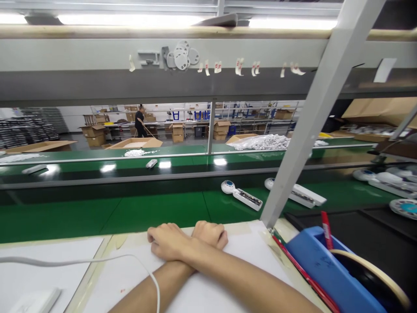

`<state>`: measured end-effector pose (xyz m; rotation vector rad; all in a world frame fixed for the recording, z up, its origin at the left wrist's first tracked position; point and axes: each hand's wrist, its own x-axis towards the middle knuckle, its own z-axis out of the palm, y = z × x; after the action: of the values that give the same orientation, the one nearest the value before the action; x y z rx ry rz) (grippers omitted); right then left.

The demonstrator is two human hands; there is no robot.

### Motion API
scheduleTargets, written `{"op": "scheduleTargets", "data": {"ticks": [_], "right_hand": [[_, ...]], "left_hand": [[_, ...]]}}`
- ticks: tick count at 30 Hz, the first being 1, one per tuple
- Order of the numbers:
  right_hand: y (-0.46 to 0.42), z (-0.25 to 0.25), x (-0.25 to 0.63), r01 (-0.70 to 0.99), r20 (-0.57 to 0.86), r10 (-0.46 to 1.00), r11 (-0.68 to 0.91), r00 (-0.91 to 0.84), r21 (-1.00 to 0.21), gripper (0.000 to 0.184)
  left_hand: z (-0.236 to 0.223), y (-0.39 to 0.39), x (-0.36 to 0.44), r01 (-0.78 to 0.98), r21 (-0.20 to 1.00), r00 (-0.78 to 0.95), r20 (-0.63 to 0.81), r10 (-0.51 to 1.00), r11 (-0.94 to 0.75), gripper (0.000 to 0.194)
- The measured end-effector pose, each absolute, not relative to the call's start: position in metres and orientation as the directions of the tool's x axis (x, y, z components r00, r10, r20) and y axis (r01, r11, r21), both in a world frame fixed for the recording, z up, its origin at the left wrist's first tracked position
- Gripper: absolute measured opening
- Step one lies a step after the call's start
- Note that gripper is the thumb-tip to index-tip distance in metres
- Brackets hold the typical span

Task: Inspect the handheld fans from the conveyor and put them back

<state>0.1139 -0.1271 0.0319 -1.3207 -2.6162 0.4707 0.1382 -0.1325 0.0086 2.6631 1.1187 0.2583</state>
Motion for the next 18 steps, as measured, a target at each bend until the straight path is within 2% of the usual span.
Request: {"op": "scheduleTargets", "data": {"ticks": [18], "right_hand": [[-0.126, 0.0304, 0.1143, 0.748, 0.005, 0.806, 0.552, -0.592, -0.368, 0.028]], "left_hand": [[0.0116, -0.1344, 0.1383, 0.677, 0.295, 0.688, 0.071, 0.722, -0.674, 0.028]]}}
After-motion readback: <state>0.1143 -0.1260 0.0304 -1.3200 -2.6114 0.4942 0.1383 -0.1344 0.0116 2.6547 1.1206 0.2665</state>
